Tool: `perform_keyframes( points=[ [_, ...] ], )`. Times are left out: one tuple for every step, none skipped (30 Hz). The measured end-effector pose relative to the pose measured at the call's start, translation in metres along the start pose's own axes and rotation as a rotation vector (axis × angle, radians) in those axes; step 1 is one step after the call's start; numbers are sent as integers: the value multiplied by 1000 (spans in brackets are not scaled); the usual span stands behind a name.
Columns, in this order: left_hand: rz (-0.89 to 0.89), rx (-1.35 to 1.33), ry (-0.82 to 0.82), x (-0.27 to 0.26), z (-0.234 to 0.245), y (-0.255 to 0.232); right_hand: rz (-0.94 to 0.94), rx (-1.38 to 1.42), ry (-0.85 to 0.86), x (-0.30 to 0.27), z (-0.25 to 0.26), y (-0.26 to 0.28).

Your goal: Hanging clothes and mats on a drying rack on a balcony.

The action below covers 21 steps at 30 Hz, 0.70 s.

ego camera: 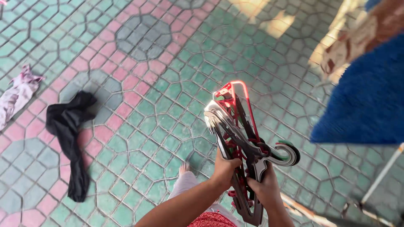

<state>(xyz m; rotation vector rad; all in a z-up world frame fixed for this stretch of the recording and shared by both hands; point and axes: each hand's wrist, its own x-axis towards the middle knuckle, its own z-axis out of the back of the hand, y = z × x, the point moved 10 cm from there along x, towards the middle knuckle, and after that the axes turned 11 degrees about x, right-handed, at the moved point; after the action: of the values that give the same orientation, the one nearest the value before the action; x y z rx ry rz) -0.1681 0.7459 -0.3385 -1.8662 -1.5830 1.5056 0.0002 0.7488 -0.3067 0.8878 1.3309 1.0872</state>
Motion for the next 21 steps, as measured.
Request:
perform_keyframes(
  points=[
    [2,-14,-34,14,4,-9,-24,28,33,18,-11,7],
    [2,-23,-61,30,8,-18,-44,61,59,37,-23,14],
    [-2,-29,-78,40,9,-35,-49,59,76,54,-33,20],
    [39,-60,-91,52,11,-50,-60,65,102,73,-47,26],
    [80,-92,-104,65,12,-67,-71,71,128,93,-61,34],
    [70,-87,-104,88,15,-82,-63,78,132,118,-70,31],
    [95,-113,-95,110,16,-94,-40,82,147,144,-80,31],
    [123,-137,-83,130,16,-105,-20,87,158,167,-88,32],
    [118,-131,-82,154,21,-113,-15,93,158,191,-96,28],
    [110,-112,-63,176,23,-120,-13,86,145,211,-101,24],
    [101,-94,-44,197,24,-127,-11,80,133,231,-104,20],
    [98,-81,-31,219,20,-143,-1,89,120,252,-111,32],
    [90,-40,-31,241,16,-158,-3,61,96,273,-116,43],
    [91,2,-33,258,12,-169,-12,33,69,288,-117,50],
    [94,15,-21,274,5,-173,-10,41,53,302,-115,57],
    [125,44,-30,292,-1,-177,-3,2,18,318,-112,66],
    [155,73,-39,310,-8,-181,2,-38,-18,333,-107,75],
    [152,90,-12,328,-17,-179,15,-28,-45,347,-102,82],
    [160,92,10,345,-26,-175,18,-40,-72,360,-95,87],
    [163,91,34,366,-37,-173,26,-54,-98,376,-88,95],
    [155,104,62,383,-52,-182,43,-47,-123,393,-80,103]
  ],
)
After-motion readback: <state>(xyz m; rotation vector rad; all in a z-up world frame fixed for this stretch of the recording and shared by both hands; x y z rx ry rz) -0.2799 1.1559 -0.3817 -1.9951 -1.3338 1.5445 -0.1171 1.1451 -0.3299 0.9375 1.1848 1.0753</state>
